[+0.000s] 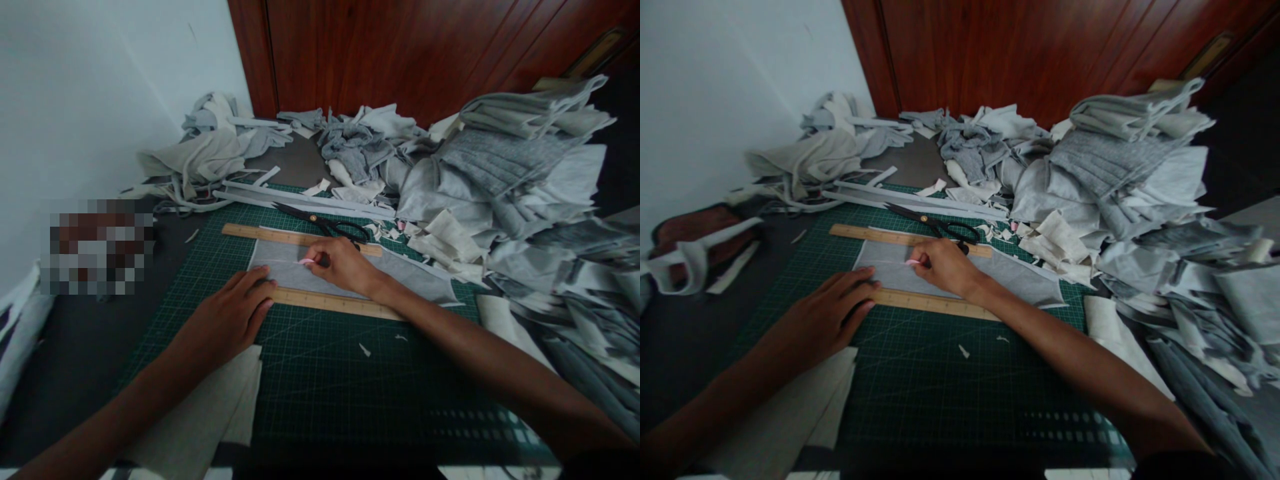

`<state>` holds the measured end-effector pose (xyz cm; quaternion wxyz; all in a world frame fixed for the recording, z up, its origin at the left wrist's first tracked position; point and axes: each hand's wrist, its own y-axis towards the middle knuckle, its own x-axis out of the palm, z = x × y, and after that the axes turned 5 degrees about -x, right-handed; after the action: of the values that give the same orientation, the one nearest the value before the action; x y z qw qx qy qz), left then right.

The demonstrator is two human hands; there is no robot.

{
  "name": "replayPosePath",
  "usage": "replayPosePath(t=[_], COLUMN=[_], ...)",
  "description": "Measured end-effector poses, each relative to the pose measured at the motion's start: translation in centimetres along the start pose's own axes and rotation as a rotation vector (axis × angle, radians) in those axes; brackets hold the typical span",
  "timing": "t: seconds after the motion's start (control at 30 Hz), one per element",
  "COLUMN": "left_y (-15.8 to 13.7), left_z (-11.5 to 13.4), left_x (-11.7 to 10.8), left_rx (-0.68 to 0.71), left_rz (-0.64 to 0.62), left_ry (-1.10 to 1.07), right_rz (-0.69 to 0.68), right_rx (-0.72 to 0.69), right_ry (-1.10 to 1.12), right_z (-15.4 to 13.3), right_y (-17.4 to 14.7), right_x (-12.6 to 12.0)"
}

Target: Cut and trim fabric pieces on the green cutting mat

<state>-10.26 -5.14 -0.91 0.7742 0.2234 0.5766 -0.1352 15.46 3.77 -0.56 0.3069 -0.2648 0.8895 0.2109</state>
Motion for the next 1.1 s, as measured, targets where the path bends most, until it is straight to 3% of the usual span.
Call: replayPosePath(t=[0.83, 1.1], left_y=[0.0, -0.1], left_z=[0.0, 0.1], left_x=[-0.1, -0.1], left_rx=[0.053, 0.025], left_rz=[0.019, -0.004], left_ry=[0.051, 0.038], right_rz=[-0.006, 0.152], right_rx=[-0.037, -0.02], right_ry=[0.015, 0.082], right_z=[-0.7, 0.4], right_y=[2.2, 0.1], right_x=[1.6, -0.6])
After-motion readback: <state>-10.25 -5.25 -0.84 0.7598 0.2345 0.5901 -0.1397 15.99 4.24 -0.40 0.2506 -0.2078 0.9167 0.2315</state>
